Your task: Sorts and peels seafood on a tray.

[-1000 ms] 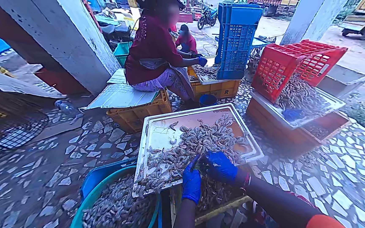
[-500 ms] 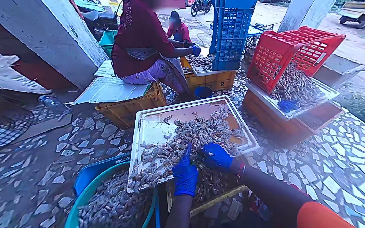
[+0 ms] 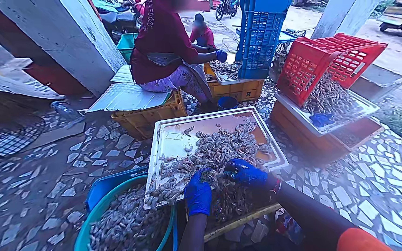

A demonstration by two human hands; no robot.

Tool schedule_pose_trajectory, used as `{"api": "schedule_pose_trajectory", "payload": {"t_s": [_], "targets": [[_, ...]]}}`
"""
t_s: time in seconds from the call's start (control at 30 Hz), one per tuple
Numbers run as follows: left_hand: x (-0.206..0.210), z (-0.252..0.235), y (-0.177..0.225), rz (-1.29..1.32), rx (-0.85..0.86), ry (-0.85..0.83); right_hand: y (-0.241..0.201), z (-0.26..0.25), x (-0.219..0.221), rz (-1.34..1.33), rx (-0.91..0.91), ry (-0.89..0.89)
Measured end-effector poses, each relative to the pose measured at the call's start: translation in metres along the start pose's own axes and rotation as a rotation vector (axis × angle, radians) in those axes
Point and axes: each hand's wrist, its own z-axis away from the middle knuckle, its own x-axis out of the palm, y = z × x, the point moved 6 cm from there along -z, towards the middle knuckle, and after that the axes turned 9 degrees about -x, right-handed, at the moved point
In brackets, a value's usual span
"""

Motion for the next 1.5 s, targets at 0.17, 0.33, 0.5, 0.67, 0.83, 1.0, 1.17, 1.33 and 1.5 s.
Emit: {"api": "schedule_pose_trajectory", "payload": {"t_s": [0.17,0.33,0.5,0.67,0.83,1.0,1.17,1.33,1.5], "targets": [[0.020,0.000,0.003,0.132,0.211,-0.219,0.012,0.013,-0.010,-0.356,0.239,0.086],[0.035,0.025,0.028,0.061,0.355,0.025,0.006,0.013,0.000,-0.534,0.310,0.146],[0.030,0.023,0.030,-0.328,0.511,0.365,0.011,0.005,0.001,-0.417,0.302,0.134],[0.017,0.014,0.018,0.066,0.221,0.050,0.009,-0.006,0.004,-0.201,0.190,0.076],[-0.003,-0.007,-0.007,0.412,0.005,0.012,0.006,-0.013,0.011,-0.254,0.143,0.080],[0.010,-0.013,-0.016,0.258,0.040,-0.281,0.016,-0.021,0.021,-0.384,0.212,0.084],[0.011,-0.003,-0.007,-0.145,-0.029,-0.196,0.012,-0.023,0.032,-0.590,0.201,0.099],[-0.003,-0.013,-0.020,-0.172,-0.110,-0.115,0.017,-0.018,0.024,-0.429,0.295,-0.009],[0.009,-0.012,-0.022,0.059,-0.140,-0.264,0.019,-0.029,0.019,0.301,0.137,0.013]]}}
